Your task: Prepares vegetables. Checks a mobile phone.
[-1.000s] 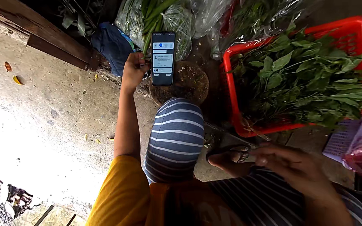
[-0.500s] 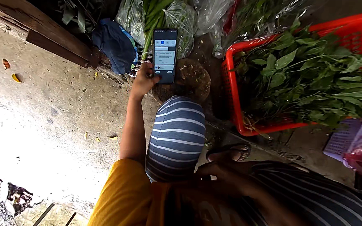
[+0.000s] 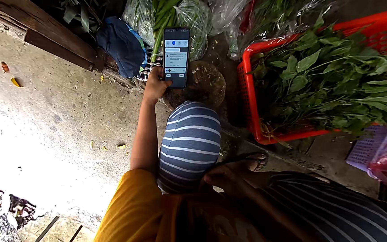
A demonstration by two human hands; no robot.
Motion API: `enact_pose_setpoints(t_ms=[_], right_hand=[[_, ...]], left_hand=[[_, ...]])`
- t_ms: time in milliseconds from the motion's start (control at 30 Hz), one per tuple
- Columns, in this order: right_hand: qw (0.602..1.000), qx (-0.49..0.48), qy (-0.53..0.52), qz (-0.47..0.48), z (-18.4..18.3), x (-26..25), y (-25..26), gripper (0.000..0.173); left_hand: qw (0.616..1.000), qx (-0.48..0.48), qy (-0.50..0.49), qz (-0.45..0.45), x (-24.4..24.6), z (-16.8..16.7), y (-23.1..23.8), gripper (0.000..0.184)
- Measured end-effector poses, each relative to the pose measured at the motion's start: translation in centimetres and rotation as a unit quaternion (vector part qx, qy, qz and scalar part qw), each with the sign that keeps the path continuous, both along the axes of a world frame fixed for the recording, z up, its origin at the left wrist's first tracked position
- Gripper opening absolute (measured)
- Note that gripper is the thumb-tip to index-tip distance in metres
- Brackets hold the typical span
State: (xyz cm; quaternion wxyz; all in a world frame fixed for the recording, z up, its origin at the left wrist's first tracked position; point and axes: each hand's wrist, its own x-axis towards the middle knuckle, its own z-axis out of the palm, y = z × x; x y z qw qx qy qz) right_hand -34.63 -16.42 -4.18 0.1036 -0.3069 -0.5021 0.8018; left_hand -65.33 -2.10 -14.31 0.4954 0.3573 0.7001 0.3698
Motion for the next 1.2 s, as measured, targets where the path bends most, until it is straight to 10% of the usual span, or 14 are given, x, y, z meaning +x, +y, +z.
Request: enact_pose_setpoints(t_ms=[1200], right_hand=[[1.000,0.007,0.014,-0.010,-0.82,0.46,-0.68,0.041]], left_hand=[[0.996,-0.018,-0.006,0.086,1.02,-0.32,0.58,0.026]])
